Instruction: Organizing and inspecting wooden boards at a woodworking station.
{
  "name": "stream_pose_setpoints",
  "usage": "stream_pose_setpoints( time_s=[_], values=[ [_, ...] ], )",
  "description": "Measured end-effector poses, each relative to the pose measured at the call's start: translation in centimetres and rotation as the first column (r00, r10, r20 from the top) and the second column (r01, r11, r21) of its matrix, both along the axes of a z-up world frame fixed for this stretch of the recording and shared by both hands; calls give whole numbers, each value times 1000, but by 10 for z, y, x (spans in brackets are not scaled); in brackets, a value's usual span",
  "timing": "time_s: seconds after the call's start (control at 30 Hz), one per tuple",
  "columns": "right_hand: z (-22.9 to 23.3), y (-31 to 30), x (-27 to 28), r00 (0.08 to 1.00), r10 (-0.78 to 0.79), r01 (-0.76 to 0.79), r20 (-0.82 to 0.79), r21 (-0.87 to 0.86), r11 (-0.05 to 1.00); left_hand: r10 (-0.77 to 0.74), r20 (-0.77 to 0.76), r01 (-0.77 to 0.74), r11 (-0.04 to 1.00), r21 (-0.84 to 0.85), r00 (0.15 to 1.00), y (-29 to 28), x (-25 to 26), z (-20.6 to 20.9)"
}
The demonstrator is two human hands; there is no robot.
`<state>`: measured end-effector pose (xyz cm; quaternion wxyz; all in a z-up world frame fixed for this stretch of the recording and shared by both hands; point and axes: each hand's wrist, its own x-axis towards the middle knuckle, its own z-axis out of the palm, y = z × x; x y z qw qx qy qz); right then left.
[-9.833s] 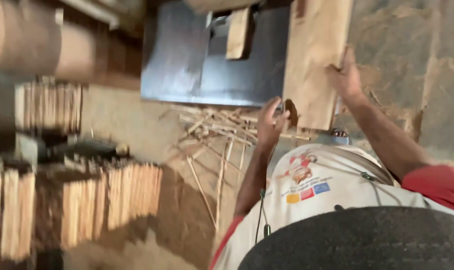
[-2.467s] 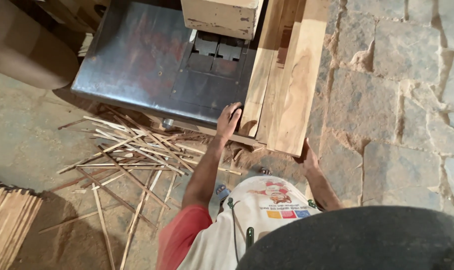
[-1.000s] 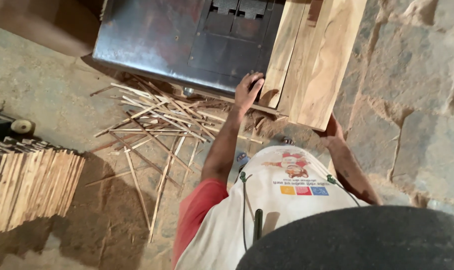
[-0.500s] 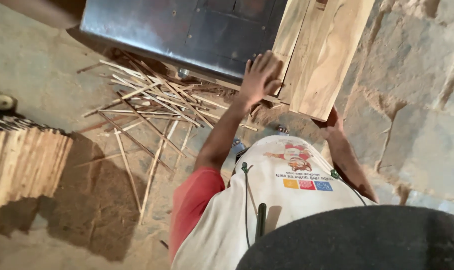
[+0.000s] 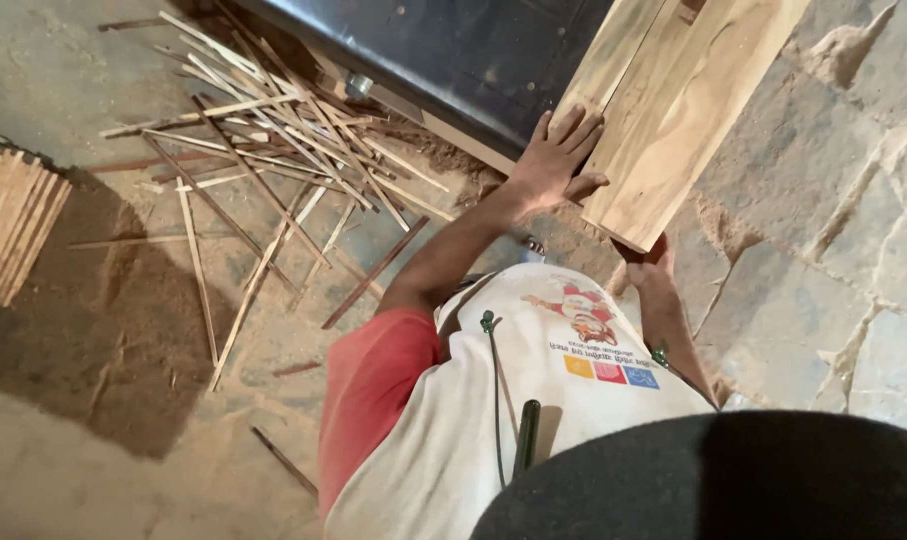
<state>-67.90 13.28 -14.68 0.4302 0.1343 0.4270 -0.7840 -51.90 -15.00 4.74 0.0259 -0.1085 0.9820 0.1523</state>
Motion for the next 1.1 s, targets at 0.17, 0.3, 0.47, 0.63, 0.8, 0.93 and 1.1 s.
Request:
stream_pose_setpoints(
  time_s=[0.17,0.3,0.47,0.63,0.8,0.93,1.1],
  values=[
    [-19,5,-3,998,11,-11,-66,10,1000,4,-63,-5,1000,-10,998,0,0,-13],
    [-31,4,-4,999,-38,40,-25,77,996,-26,-140,27,1000,2,990,-14,-11,-48],
    [-23,-22,-3,998,-8,10,-57,33,999,324,-345,-269,943,198,881,-72,5,-70],
    [32,-41,12,998,54,-55,-15,-29,998,296,-373,-348,934,-79,879,-100,40,-64],
    [14,-47,5,998,36,-30,42,-130,991,301,-313,-347,932,-104,901,-97,39,-57],
    [6,-56,2,1000,28,-29,-7,-179,983,268,-322,-327,934,-142,908,-101,38,-61],
    [8,-61,-1,994,22,-39,-107,-158,987,254,-372,-326,934,-145,893,-103,39,-73]
  ],
)
